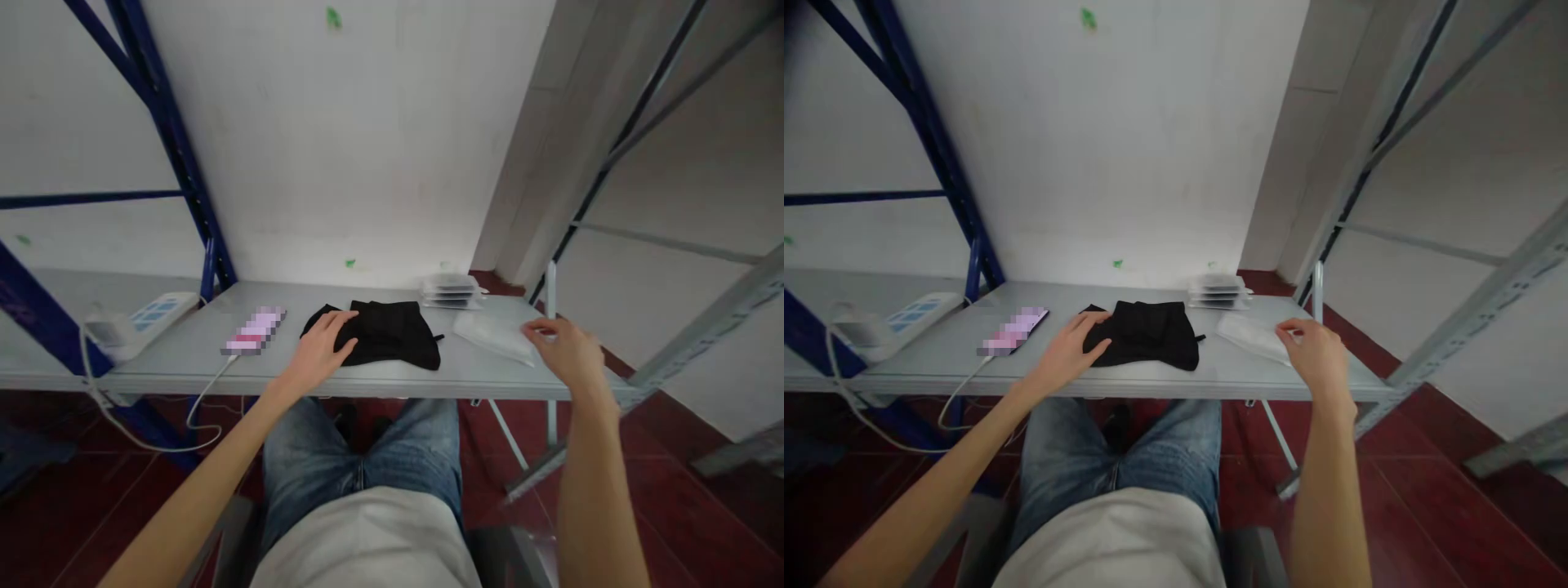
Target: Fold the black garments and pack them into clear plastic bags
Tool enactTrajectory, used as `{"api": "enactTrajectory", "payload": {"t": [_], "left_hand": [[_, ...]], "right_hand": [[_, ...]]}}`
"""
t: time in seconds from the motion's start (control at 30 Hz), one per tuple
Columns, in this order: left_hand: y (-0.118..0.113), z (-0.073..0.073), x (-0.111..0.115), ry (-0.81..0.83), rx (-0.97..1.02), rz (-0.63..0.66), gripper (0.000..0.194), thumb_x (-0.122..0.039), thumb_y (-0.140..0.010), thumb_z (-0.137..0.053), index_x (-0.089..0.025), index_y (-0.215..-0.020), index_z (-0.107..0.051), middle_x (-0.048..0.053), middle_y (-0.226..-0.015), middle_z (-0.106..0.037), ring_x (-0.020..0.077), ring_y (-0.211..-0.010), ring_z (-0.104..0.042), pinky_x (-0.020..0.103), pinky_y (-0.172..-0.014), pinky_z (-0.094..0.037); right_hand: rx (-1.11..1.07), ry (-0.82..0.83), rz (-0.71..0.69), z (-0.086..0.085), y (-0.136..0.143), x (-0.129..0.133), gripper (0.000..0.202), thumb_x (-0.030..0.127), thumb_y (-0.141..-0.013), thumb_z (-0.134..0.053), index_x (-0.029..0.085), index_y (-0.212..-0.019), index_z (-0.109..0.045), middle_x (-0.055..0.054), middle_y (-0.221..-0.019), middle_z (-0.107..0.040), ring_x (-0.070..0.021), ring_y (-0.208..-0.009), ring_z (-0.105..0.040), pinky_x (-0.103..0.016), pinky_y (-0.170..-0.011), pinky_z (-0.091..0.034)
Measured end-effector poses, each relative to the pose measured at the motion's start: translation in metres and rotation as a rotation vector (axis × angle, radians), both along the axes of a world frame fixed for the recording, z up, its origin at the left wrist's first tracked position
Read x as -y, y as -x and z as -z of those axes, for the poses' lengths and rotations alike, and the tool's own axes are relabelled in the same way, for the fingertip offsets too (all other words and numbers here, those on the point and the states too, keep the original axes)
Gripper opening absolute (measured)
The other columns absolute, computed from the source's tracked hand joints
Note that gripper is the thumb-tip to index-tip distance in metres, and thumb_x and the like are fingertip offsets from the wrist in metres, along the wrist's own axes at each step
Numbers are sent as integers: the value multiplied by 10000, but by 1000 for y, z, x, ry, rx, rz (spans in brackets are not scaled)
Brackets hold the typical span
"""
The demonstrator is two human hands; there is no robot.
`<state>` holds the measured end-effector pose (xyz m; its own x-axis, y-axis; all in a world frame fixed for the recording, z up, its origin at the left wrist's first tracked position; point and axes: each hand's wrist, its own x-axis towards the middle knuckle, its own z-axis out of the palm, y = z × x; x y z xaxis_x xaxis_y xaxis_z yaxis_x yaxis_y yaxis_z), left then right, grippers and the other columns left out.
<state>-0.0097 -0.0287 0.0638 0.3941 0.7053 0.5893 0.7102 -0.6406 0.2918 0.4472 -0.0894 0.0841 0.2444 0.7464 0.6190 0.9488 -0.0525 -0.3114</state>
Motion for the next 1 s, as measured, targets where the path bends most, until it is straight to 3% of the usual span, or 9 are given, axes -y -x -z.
{"api": "enactTrajectory", "payload": {"t": [0.1,0.17,0.27,0.33,0.47,0.67,0.83,1.0], "left_hand": [[-11,-11,16,-79,86,20,608,-338,-958,-652,-278,-1523,-435,90,-1418,-602,274,-1297,-593,462,-1123,-501],[-18,-17,24,-152,116,52,653,-356,-941,-699,-290,-1535,-434,93,-1468,-580,284,-1355,-551,481,-1157,-474],[-21,-22,29,-228,110,106,391,-334,-971,-671,-290,-1358,-623,79,-1402,-650,279,-1321,-579,501,-1142,-481],[-18,-24,27,-230,97,123,180,-310,-1002,-622,-262,-1142,-724,70,-1223,-742,262,-1176,-656,477,-1057,-532],[-7,-25,18,-187,131,59,174,-289,-1014,-587,-218,-987,-743,65,-1022,-784,244,-994,-696,423,-939,-557],[0,-25,11,-120,176,-11,187,-313,-1002,-579,-211,-984,-735,69,-1014,-780,254,-982,-705,408,-916,-550],[-10,-33,26,-256,140,-73,242,-244,-975,-610,-220,-1199,-699,84,-1184,-754,283,-1146,-663,463,-1036,-516],[-32,-32,43,-243,143,84,207,-253,-1009,-594,-258,-1191,-693,44,-1145,-771,233,-1089,-694,438,-1059,-512]], "right_hand": [[59,-199,-219,-28,73,1,288,408,-991,-580,222,-980,-799,-100,-1006,-764,-280,-925,-698,-382,-815,-491],[110,-256,-384,-34,129,-3,249,362,-1017,-585,233,-1003,-799,-83,-999,-762,-265,-960,-684,-386,-869,-473],[212,-247,-545,-26,194,-9,196,265,-1031,-600,249,-1031,-795,-63,-996,-761,-245,-970,-661,-395,-911,-436],[249,-206,-627,-16,214,-13,180,242,-1032,-609,260,-1045,-788,-54,-1000,-759,-239,-972,-648,-399,-926,-426],[201,-138,-679,-8,206,-18,209,237,-1014,-644,266,-1195,-744,-63,-1105,-758,-254,-1041,-651,-405,-944,-444],[69,-139,-667,-16,176,-22,160,262,-1025,-613,254,-996,-769,-54,-1000,-766,-249,-956,-689,-383,-887,-499],[-11,-126,-696,-14,191,-17,173,281,-1009,-651,270,-1153,-745,-37,-950,-761,-228,-865,-696,-346,-810,-527],[-47,-77,-743,-12,218,-8,193,269,-1003,-671,278,-1192,-709,-31,-965,-765,-210,-866,-710,-315,-808,-538]]}}
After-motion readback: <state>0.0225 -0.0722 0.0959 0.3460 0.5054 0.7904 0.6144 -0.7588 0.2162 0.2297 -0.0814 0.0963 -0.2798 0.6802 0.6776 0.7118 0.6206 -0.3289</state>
